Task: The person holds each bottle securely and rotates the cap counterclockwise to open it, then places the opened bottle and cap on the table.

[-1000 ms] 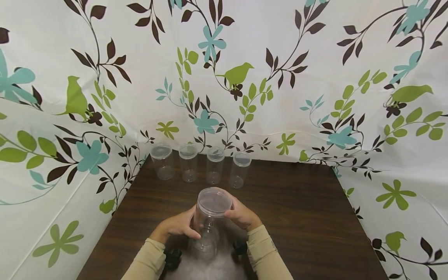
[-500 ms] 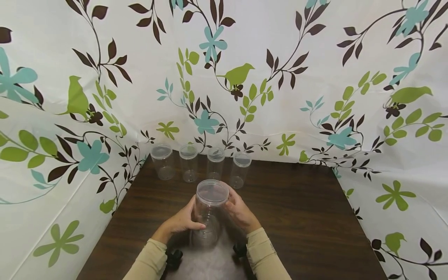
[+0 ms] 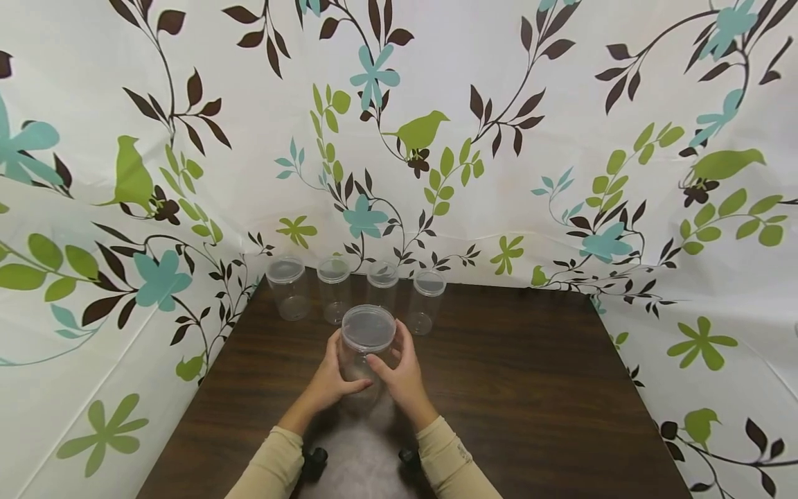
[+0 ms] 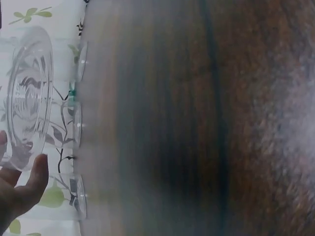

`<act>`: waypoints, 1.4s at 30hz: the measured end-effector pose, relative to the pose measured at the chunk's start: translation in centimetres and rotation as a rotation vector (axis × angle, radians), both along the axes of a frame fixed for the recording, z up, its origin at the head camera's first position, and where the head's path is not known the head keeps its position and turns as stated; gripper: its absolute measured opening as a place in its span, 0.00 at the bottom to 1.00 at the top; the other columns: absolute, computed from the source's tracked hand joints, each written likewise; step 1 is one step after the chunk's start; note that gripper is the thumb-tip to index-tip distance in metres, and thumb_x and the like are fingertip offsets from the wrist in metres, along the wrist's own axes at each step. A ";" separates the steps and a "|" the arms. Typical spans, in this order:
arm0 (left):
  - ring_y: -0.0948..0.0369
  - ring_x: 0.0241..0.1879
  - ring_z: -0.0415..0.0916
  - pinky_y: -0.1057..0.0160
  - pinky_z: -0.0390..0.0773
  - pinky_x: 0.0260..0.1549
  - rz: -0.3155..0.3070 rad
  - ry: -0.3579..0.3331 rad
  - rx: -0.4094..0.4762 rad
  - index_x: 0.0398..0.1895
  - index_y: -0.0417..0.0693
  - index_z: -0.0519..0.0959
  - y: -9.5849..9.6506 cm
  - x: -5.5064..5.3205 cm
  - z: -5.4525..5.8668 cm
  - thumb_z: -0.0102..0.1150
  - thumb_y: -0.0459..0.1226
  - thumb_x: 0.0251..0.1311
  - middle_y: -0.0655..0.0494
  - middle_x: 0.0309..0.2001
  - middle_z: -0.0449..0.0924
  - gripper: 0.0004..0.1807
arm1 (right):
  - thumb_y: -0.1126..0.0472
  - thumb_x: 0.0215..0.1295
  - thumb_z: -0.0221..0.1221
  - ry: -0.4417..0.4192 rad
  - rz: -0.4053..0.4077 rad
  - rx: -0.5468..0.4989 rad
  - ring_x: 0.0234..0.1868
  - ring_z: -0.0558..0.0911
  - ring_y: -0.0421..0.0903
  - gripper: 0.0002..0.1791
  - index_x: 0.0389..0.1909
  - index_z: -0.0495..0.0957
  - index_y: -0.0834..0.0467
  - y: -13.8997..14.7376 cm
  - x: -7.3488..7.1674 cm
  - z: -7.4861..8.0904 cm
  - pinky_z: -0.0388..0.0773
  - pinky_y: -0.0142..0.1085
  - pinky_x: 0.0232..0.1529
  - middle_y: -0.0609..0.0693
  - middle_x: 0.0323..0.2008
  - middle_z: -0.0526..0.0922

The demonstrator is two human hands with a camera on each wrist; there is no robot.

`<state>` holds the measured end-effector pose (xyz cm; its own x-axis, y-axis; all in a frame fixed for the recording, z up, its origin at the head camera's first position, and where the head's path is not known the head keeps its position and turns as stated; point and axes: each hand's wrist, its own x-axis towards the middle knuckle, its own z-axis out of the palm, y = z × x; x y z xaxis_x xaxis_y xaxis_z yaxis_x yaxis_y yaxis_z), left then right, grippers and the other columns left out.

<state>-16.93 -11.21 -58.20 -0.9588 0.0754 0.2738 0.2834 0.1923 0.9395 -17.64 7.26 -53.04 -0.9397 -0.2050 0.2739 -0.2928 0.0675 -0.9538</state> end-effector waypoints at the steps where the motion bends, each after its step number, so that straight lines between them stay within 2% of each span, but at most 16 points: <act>1: 0.45 0.75 0.55 0.40 0.55 0.70 0.007 0.014 -0.016 0.75 0.44 0.48 0.1 0.0 -0.1 0.86 0.37 0.38 0.37 0.75 0.58 0.65 | 0.60 0.64 0.69 0.000 -0.021 0.019 0.71 0.65 0.61 0.48 0.78 0.51 0.62 -0.2 0.1 0.0 0.64 0.60 0.66 0.63 0.73 0.63; 5: 0.42 0.73 0.58 0.38 0.60 0.67 0.039 0.091 -0.085 0.75 0.43 0.49 0.7 0.1 0.0 0.86 0.37 0.38 0.34 0.72 0.61 0.65 | 0.56 0.60 0.72 0.000 -0.081 0.069 0.70 0.67 0.59 0.53 0.79 0.49 0.60 -0.7 0.3 0.0 0.63 0.60 0.67 0.61 0.73 0.63; 8: 0.41 0.70 0.63 0.37 0.64 0.65 0.060 0.134 -0.129 0.74 0.43 0.50 1.1 0.2 0.1 0.86 0.38 0.37 0.34 0.69 0.65 0.64 | 0.55 0.57 0.74 -0.005 -0.104 0.057 0.71 0.65 0.59 0.56 0.79 0.49 0.58 -0.9 0.4 0.2 0.60 0.61 0.67 0.60 0.74 0.63; 13: 0.45 0.69 0.64 0.40 0.64 0.65 0.033 0.129 -0.144 0.75 0.44 0.51 1.2 0.4 0.2 0.85 0.38 0.35 0.37 0.69 0.66 0.64 | 0.55 0.55 0.75 -0.005 -0.109 0.034 0.70 0.66 0.57 0.55 0.78 0.52 0.58 -0.9 0.4 0.7 0.59 0.59 0.68 0.60 0.72 0.65; 17: 0.48 0.71 0.62 0.43 0.62 0.68 -0.052 0.097 -0.120 0.77 0.46 0.48 0.8 0.4 0.3 0.85 0.38 0.39 0.41 0.72 0.62 0.65 | 0.54 0.56 0.75 -0.020 -0.023 0.010 0.69 0.66 0.57 0.55 0.78 0.52 0.61 -0.2 0.2 1.1 0.60 0.55 0.67 0.60 0.72 0.65; 23: 0.50 0.71 0.60 0.45 0.61 0.68 -0.183 -0.005 -0.080 0.78 0.52 0.46 -0.2 0.6 0.5 0.84 0.39 0.42 0.45 0.74 0.60 0.65 | 0.56 0.61 0.72 -0.090 0.237 -0.114 0.67 0.67 0.57 0.53 0.79 0.49 0.61 1.6 -0.6 1.2 0.71 0.38 0.61 0.63 0.73 0.60; 26: 0.50 0.70 0.60 0.45 0.59 0.68 -0.208 -0.040 -0.060 0.78 0.48 0.47 -0.3 0.9 1.0 0.84 0.36 0.41 0.44 0.74 0.59 0.65 | 0.56 0.62 0.71 -0.090 0.318 -0.147 0.67 0.69 0.53 0.53 0.79 0.48 0.63 2.3 -0.9 1.0 0.72 0.34 0.60 0.66 0.73 0.59; 31: 0.48 0.71 0.60 0.41 0.58 0.68 -0.235 -0.085 -0.070 0.78 0.47 0.46 -0.2 1.0 1.3 0.84 0.33 0.41 0.43 0.74 0.60 0.65 | 0.52 0.63 0.71 -0.090 0.379 -0.183 0.67 0.68 0.50 0.54 0.79 0.47 0.64 2.9 -1.1 1.0 0.71 0.35 0.61 0.69 0.73 0.58; 32: 0.48 0.71 0.60 0.40 0.58 0.68 -0.250 -0.088 -0.071 0.79 0.49 0.46 -0.3 0.8 0.8 0.84 0.34 0.41 0.44 0.74 0.60 0.66 | 0.52 0.63 0.71 -0.092 0.389 -0.193 0.67 0.68 0.50 0.54 0.79 0.47 0.65 3.0 -1.1 1.1 0.71 0.35 0.61 0.69 0.73 0.58; 36: 0.49 0.71 0.60 0.42 0.57 0.69 -0.296 -0.090 -0.053 0.79 0.53 0.45 -0.4 0.8 0.8 0.84 0.38 0.43 0.46 0.74 0.60 0.65 | 0.52 0.64 0.70 -0.092 0.415 -0.251 0.67 0.68 0.49 0.55 0.79 0.45 0.65 3.4 -1.4 1.2 0.71 0.36 0.63 0.70 0.74 0.56; 42: 0.53 0.69 0.64 0.53 0.58 0.69 -0.313 -0.078 -0.027 0.79 0.55 0.46 -0.3 0.7 0.5 0.83 0.38 0.44 0.50 0.72 0.64 0.64 | 0.55 0.66 0.68 -0.116 0.354 -0.374 0.65 0.71 0.47 0.52 0.76 0.41 0.63 3.6 -1.5 1.3 0.70 0.36 0.63 0.62 0.70 0.60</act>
<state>-16.23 -11.47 -57.70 -0.9060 0.3759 0.1947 0.2605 0.1326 0.9563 -19.16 10.87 -51.78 -0.8591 -0.4237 0.2872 -0.1269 -0.3673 -0.9214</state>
